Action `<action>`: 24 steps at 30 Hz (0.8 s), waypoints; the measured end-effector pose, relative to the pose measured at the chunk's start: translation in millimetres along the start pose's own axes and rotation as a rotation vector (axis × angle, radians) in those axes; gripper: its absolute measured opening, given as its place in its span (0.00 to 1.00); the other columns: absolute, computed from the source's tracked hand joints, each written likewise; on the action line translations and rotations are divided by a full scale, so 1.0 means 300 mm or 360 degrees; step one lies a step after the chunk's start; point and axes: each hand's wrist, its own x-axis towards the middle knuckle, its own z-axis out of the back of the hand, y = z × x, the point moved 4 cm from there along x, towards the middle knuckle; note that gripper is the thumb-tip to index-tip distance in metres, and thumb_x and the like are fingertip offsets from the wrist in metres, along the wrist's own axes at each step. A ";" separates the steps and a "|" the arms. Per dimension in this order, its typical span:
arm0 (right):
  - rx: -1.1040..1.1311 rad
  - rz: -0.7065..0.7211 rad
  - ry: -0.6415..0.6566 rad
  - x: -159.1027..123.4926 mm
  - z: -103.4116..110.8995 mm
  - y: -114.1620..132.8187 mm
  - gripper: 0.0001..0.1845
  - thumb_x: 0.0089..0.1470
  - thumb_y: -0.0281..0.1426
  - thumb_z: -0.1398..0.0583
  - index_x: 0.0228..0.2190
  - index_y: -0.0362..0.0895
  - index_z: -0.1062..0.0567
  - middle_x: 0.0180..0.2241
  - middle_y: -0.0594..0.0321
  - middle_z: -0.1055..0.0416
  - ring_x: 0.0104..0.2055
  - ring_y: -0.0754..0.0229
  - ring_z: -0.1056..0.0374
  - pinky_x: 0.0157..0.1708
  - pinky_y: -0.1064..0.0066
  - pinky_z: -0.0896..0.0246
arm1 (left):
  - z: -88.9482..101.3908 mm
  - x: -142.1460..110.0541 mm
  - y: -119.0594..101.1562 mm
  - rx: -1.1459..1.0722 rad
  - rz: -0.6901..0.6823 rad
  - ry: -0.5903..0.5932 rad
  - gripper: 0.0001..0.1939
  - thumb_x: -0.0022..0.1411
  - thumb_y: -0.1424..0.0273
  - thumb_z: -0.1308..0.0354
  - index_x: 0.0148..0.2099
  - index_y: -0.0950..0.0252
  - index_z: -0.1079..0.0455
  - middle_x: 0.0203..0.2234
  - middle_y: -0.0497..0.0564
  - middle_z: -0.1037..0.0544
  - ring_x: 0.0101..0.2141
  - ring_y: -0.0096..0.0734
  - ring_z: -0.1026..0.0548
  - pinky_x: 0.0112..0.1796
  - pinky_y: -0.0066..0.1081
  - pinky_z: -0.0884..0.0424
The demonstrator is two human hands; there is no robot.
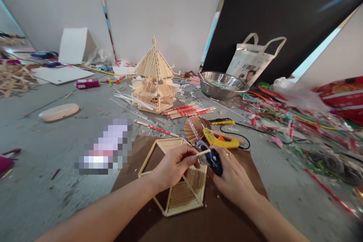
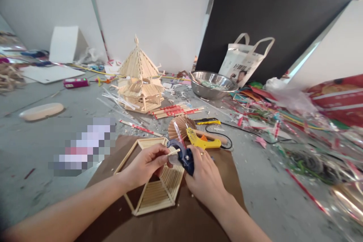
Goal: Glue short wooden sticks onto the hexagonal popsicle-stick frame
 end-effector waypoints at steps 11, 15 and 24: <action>0.0074 0.0006 0.0129 -0.001 0.003 0.027 0.20 0.40 0.24 0.49 0.40 0.42 0.40 0.37 0.56 0.35 0.40 0.56 0.39 0.39 0.65 0.44 | 0.008 0.002 0.037 0.0227 -0.0045 -0.0058 0.08 0.54 0.67 0.51 0.31 0.67 0.39 0.18 0.44 0.38 0.16 0.17 0.41 0.17 0.19 0.42; 0.0042 0.0027 0.0117 -0.004 0.000 0.024 0.21 0.39 0.24 0.49 0.40 0.41 0.40 0.37 0.55 0.35 0.40 0.55 0.39 0.39 0.64 0.44 | 0.007 0.001 0.030 0.0280 -0.0057 -0.0065 0.08 0.54 0.67 0.51 0.31 0.68 0.39 0.17 0.44 0.38 0.16 0.17 0.41 0.17 0.20 0.43; 0.0014 0.0065 0.0114 -0.007 0.000 0.023 0.23 0.36 0.21 0.50 0.39 0.44 0.41 0.34 0.58 0.35 0.37 0.56 0.38 0.36 0.66 0.44 | -0.005 -0.001 0.012 0.0242 -0.0035 -0.0020 0.12 0.54 0.64 0.51 0.34 0.68 0.36 0.19 0.45 0.38 0.17 0.17 0.41 0.18 0.20 0.40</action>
